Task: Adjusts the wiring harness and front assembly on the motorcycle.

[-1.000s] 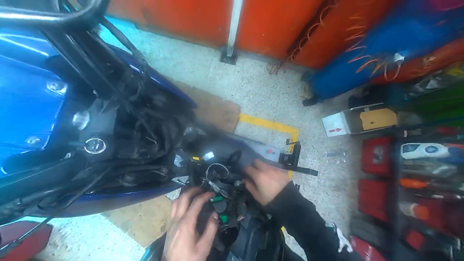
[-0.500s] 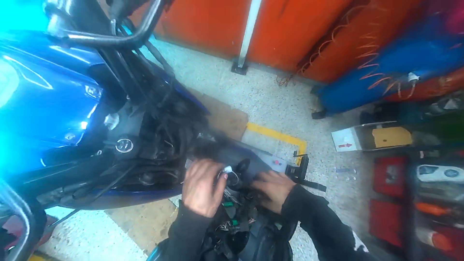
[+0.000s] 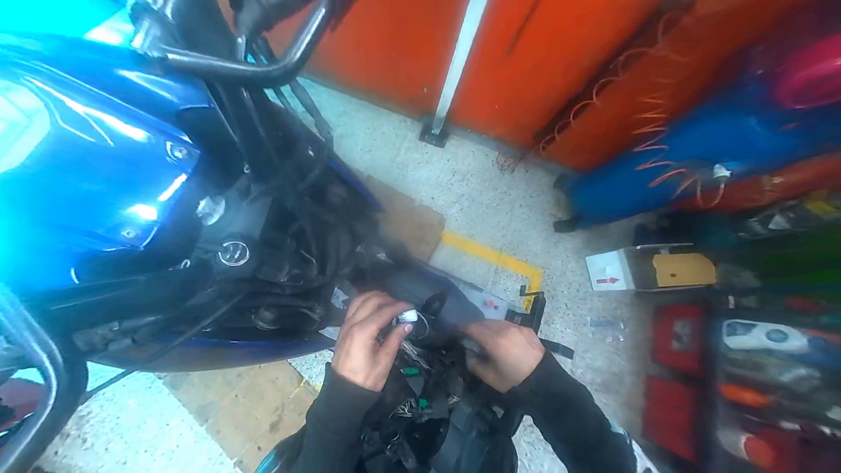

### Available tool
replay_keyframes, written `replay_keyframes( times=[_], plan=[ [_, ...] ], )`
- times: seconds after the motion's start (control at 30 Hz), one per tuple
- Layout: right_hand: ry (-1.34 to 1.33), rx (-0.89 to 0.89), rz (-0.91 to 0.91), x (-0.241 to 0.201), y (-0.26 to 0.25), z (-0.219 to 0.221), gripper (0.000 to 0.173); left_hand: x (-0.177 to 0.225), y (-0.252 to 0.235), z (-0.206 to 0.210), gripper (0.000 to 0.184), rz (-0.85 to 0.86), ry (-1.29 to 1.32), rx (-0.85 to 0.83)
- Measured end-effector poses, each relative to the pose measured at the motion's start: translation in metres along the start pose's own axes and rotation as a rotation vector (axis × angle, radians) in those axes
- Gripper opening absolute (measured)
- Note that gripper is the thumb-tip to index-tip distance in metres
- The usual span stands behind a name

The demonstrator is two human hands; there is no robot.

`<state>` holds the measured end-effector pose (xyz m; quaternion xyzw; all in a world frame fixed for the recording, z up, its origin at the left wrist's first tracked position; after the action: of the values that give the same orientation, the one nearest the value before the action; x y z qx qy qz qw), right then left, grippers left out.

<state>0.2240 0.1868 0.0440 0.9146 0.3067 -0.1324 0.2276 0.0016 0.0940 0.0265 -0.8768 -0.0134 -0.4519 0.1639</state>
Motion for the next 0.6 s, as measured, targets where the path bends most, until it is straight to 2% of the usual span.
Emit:
replay_keyframes(
  times=[0.03, 0.1, 0.17, 0.23, 0.33, 0.43, 0.6],
  plan=[
    [-0.021, 0.094, -0.020, 0.004, 0.004, -0.001, 0.034, 0.000, 0.000, 0.001, 0.022, 0.029, -0.008, -0.006],
    [-0.150, 0.207, -0.024, 0.009, 0.008, -0.003, 0.049, -0.001, -0.001, 0.004, 0.022, 0.086, -0.028, -0.008],
    [-0.400, 0.164, 0.039, 0.005, 0.005, -0.006, 0.062, -0.002, -0.002, 0.005, 0.022, 0.111, -0.032, 0.015],
    [-0.620, 0.140, 0.063, -0.006, -0.006, 0.000, 0.049, -0.004, -0.001, 0.005, 0.022, 0.105, -0.021, 0.024],
    [-0.728, 0.168, 0.063, -0.026, -0.023, 0.014, 0.032, -0.004, -0.001, 0.004, 0.026, 0.056, 0.003, 0.039],
    [-0.733, 0.221, 0.089, -0.038, -0.025, 0.025, 0.032, -0.005, -0.001, -0.003, 0.027, -0.004, -0.011, 0.060],
    [-0.599, 0.394, 0.034, -0.039, -0.020, 0.030, 0.029, -0.008, -0.002, -0.002, 0.015, 0.119, -0.012, 0.040]
  ],
)
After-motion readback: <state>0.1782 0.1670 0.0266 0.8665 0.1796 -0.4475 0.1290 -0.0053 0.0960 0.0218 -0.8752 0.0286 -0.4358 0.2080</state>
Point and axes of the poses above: each hand's wrist, its own y-axis away from the middle knuckle, its own z-axis out of the palm, x = y × z, the point moved 3 cm from there along -y, towards the middle knuckle, and after that the axes turned 11 degrees about z, right-handed, at the moved point
